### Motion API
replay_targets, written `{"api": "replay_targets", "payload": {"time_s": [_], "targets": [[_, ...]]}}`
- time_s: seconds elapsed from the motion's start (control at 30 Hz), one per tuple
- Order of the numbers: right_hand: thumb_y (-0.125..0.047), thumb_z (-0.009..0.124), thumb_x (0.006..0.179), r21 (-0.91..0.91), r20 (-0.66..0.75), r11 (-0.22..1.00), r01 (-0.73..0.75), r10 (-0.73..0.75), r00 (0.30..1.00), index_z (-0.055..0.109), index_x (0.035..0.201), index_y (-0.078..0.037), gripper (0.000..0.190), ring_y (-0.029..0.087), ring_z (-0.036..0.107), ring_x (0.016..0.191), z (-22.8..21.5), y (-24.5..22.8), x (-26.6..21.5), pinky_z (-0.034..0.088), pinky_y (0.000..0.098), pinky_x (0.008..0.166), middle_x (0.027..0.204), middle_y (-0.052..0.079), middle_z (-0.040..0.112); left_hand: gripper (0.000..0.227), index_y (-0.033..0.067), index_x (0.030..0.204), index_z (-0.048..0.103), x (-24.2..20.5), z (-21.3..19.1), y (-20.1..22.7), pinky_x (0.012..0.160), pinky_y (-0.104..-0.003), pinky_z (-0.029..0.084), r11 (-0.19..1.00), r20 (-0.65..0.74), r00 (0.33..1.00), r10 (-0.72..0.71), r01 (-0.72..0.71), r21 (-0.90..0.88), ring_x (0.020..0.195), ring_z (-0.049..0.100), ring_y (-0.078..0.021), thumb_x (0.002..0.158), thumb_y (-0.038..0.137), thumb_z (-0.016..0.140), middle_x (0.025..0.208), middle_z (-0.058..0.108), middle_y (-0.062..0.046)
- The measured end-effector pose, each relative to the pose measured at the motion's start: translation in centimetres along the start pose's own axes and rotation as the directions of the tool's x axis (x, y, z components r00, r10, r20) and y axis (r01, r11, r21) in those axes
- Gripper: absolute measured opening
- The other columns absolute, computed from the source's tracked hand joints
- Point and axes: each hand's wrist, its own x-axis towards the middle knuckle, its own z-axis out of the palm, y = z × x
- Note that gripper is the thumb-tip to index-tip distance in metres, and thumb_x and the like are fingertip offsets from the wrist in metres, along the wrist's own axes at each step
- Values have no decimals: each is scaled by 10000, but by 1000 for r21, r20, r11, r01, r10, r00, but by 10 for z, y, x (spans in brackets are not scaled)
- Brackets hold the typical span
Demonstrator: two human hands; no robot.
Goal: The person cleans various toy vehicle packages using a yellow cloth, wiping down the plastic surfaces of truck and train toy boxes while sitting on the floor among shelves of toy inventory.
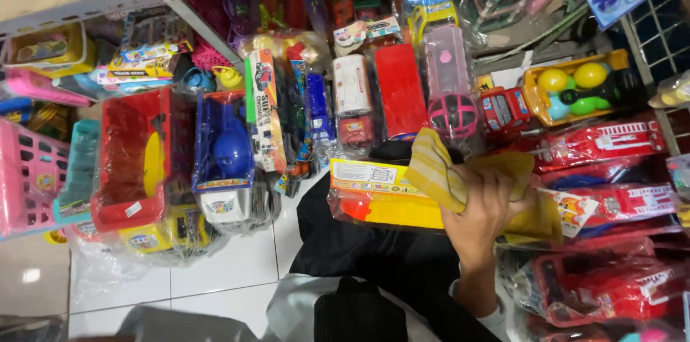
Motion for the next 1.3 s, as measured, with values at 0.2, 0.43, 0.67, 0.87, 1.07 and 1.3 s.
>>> {"api": "replay_targets", "payload": {"time_s": [0.2,0.43,0.67,0.87,1.07,1.3], "targets": [[-321,774,833,-21,-66,1000,-16,14,998,680,1202,-159,413,325,567,1193,4,-8,2,219,659,1151,1129,87,636,384,68,1365,518,-62,133,15,1103,-278,437,989,137,987,79,-59,-139,1261,533,-148,1136,349,391,1375,544,-17],[-268,739,813,-60,-63,997,-51,47,997,653,1273,-79,505,413,528,1242,3,2,-4,198,695,1149,1206,183,607,293,-12,1318,540,-207,236,-22,866,-239,459,700,666,652,-363,662,-267,997,561,-88,1067,138,575,1157,638,-53],[-248,789,897,38,197,910,-413,399,896,559,1438,-134,598,362,444,1425,18,-52,-7,196,704,1135,1521,170,489,180,15,1211,580,-187,265,-9,766,-228,508,530,769,549,-329,781,-331,863,610,-71,1086,143,560,1041,694,-45],[-178,781,716,56,329,990,-132,106,938,421,1572,-196,929,395,240,1553,-8,-69,10,55,813,1111,1673,148,292,208,3,1232,581,-198,258,-39,880,-273,525,442,698,633,-334,760,-477,972,639,-118,1076,141,584,1106,675,-80],[-162,661,943,-177,138,876,-449,473,870,382,1662,-160,771,328,150,1616,-22,9,-24,35,704,1262,1697,92,272,241,-22,1231,560,-220,263,-53,958,-311,536,412,557,689,-464,724,-553,1022,657,-152,1100,179,584,1150,693,-117],[-221,641,1020,-138,46,906,-401,410,911,304,1661,-76,738,418,78,1615,21,-31,-36,12,715,1240,1739,196,152,277,-6,1243,544,-215,266,-38,997,-314,526,267,596,641,-485,757,-596,1066,656,-161,1097,227,582,1181,686,-103]]}}
